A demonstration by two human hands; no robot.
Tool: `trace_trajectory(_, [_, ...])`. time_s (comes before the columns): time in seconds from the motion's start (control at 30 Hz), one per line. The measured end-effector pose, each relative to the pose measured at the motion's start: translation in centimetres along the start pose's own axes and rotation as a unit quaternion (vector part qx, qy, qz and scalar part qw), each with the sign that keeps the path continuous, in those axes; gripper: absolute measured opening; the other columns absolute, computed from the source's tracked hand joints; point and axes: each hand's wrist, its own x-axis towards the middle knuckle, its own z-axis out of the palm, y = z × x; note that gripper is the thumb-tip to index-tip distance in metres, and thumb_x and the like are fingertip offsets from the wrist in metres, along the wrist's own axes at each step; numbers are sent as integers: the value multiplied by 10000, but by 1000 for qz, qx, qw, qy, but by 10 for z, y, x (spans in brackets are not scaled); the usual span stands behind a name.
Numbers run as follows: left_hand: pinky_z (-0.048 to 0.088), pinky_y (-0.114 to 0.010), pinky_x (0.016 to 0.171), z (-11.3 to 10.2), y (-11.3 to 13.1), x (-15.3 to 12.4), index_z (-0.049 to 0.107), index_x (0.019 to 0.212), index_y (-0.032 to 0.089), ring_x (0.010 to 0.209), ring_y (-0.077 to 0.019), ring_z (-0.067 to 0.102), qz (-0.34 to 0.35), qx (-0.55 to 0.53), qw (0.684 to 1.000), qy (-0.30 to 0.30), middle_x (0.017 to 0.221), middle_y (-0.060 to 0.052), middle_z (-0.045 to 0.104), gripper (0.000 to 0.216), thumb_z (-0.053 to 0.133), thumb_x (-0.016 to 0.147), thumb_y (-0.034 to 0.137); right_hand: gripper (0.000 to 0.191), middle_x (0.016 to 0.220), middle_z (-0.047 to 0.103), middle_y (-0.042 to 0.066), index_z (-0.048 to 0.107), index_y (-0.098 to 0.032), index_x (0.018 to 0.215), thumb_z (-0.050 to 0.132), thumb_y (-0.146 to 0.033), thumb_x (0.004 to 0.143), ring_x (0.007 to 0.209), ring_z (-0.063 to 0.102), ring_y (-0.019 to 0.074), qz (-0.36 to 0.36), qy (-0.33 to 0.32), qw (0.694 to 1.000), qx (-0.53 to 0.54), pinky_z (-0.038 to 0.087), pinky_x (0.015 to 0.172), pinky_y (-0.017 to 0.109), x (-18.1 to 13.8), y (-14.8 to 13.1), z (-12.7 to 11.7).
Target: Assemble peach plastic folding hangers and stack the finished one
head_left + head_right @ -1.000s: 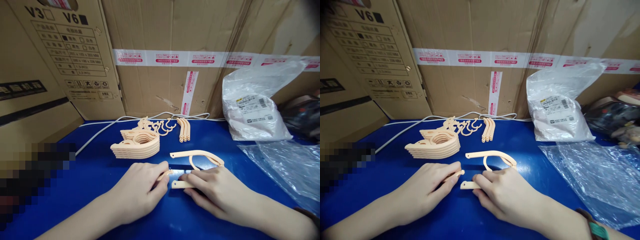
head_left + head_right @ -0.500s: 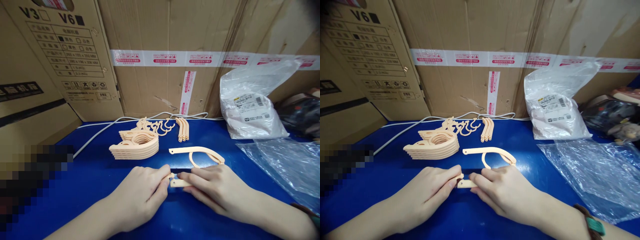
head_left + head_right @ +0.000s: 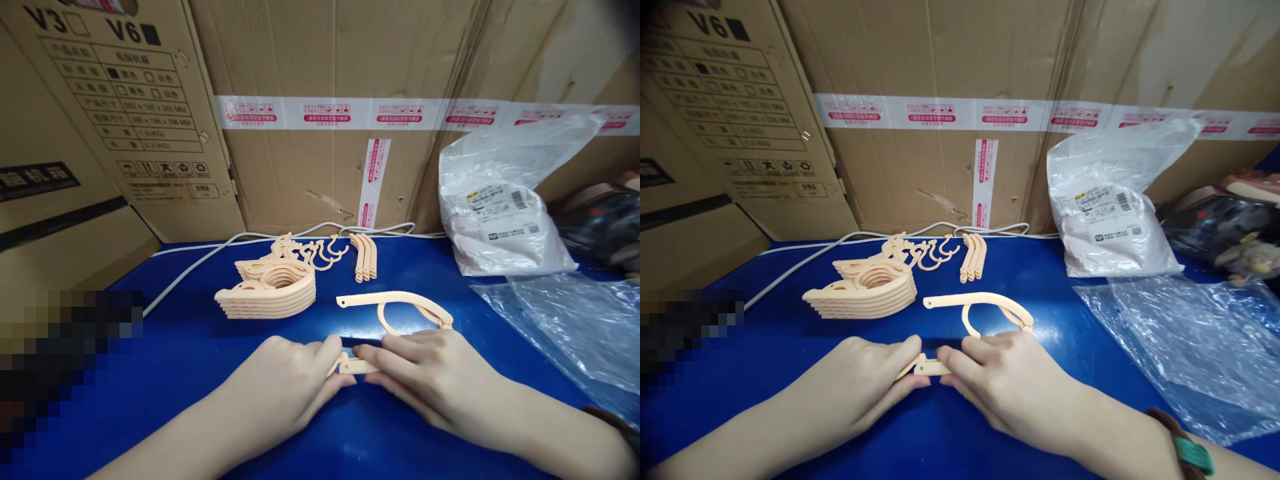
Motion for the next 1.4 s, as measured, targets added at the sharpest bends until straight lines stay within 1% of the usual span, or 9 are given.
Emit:
trace_trajectory(0.13, [165,-282,434,1,1,1,413,871,224,565,-242,628,-3,46,999,-22,705,-37,655,229,305,1002,377,348,781,625,14,602,-168,1092,270,-265,1049,589,566,148,0,-15,1000,-7,361,550,285,0,2,1])
trace_trajectory(0.3, [157,-283,415,5,0,2,418,888,218,535,-236,626,11,64,998,-6,675,-34,646,254,269,1011,383,341,776,617,12,607,-173,1052,282,-279,1046,586,546,151,7,-27,1000,2,342,549,286,1,2,0])
trace_trajectory(0.43, [172,-285,414,6,-1,2,417,863,211,549,-216,630,27,88,996,-2,688,-36,642,242,302,1009,367,299,785,620,13,606,-178,993,326,-273,1035,615,555,148,29,-71,996,44,346,561,278,1,2,-3])
trace_trajectory(0.5, [184,-286,415,7,-1,1,417,845,209,538,-200,621,45,105,993,24,675,-30,626,249,295,1012,347,271,793,624,13,608,-179,988,351,-258,1026,630,560,148,40,-85,994,59,355,574,273,2,1,-4])
trace_trajectory(0.57, [185,-288,405,8,-1,0,408,814,210,481,-182,586,71,133,986,70,630,-18,592,275,269,1014,338,257,802,628,14,611,-178,973,367,-246,1019,640,563,149,52,-94,991,75,365,588,268,4,1,-6])
trace_trajectory(0.73, [218,-308,411,12,1,-4,385,783,211,417,-165,502,106,251,941,201,584,6,520,301,183,1006,217,248,830,636,13,627,-180,959,404,-276,1012,671,571,143,94,-128,977,144,376,614,254,7,-1,-10])
trace_trajectory(0.83, [255,-318,432,13,4,-7,398,801,204,451,-176,501,113,286,924,229,604,9,502,281,197,998,204,227,844,645,2,640,-193,998,429,-274,1008,699,580,135,108,-138,964,199,383,646,243,6,-1,-13])
trace_trajectory(1.0, [303,-326,452,12,5,-8,413,803,204,496,-186,508,118,251,931,236,635,9,497,206,291,967,234,204,842,646,-6,642,-202,996,447,-262,1001,695,567,132,99,-130,963,216,374,643,244,5,0,-14])
trace_trajectory(1.4, [327,-313,455,6,0,-9,445,804,206,524,-171,513,140,190,943,236,647,18,510,197,334,964,238,177,837,645,-15,626,-204,986,458,-257,1002,701,567,123,85,-110,963,232,375,649,231,4,2,-10])
